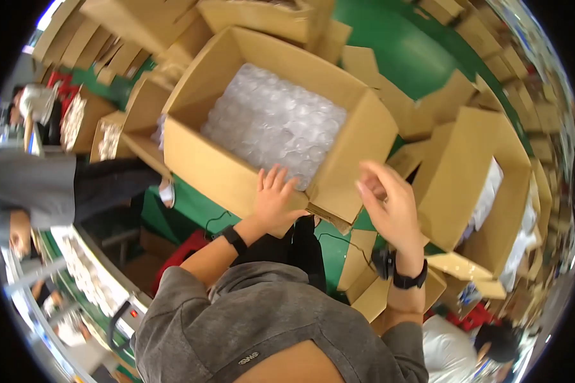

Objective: The person inserts a small fan into a clear plastic cup, secures it with a rubber band, and places the assembly into a cardboard box. Then, the person places clear plastic cups into plastic bags and packs them into a box before returning to the fan assembly.

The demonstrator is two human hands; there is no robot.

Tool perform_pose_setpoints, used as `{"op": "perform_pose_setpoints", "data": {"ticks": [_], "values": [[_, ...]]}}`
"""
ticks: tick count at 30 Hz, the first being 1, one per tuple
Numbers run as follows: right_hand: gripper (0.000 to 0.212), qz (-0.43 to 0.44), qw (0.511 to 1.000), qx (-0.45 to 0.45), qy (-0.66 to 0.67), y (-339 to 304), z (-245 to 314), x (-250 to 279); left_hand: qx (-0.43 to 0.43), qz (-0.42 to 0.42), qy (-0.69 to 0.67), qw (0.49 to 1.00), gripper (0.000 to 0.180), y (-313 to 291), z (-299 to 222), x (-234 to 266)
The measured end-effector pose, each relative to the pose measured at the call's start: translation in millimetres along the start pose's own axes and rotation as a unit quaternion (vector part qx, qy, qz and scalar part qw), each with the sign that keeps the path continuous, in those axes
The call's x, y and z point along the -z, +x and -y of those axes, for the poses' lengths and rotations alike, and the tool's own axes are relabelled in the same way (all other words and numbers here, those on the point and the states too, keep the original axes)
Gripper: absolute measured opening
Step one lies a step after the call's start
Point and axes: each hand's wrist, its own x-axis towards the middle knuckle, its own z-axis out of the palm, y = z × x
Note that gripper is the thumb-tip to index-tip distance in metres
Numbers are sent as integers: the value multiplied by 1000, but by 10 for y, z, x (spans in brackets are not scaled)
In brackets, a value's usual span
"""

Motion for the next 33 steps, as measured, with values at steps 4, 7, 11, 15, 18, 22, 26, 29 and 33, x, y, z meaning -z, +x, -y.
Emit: {"op": "perform_pose_setpoints", "data": {"ticks": [4, 7, 11, 15, 18, 22, 26, 29, 33], "values": [[26, 116, 978, 61, 163, 1274, -124, -338, 50, 77, 37, 995, 63, -300, 475, -387], [24, 72, 968, -128, 203, 2234, -390, -975, 59, 29, 54, 996, 69, -422, 562, -517], [24, 73, 956, -265, -101, 2762, -2458, -1836, 47, -20, -109, 993, 66, -302, 514, -443], [40, 40, 906, -361, -220, 2529, -2925, -2523, 199, -112, -245, 942, 46, -720, 585, 10], [51, 25, 878, -378, -291, 2517, -2973, -2852, 322, -136, -227, 909, 27, -1134, 851, 109], [46, 45, 842, -406, -352, 2545, -2915, -3134, 406, -127, -177, 887, 18, -1418, 1229, 307], [28, -46, 861, -306, -404, 2381, -3475, -3190, 440, -157, -167, 868, 12, -1396, 1459, 346], [25, -59, 877, -292, -378, 2326, -3360, -3001, 443, -188, -174, 859, 10, -1273, 1426, 409], [22, 0, 934, -190, -302, 2343, -2609, -2601, 473, -200, -240, 824, 16, -1161, 1123, 370]]}}
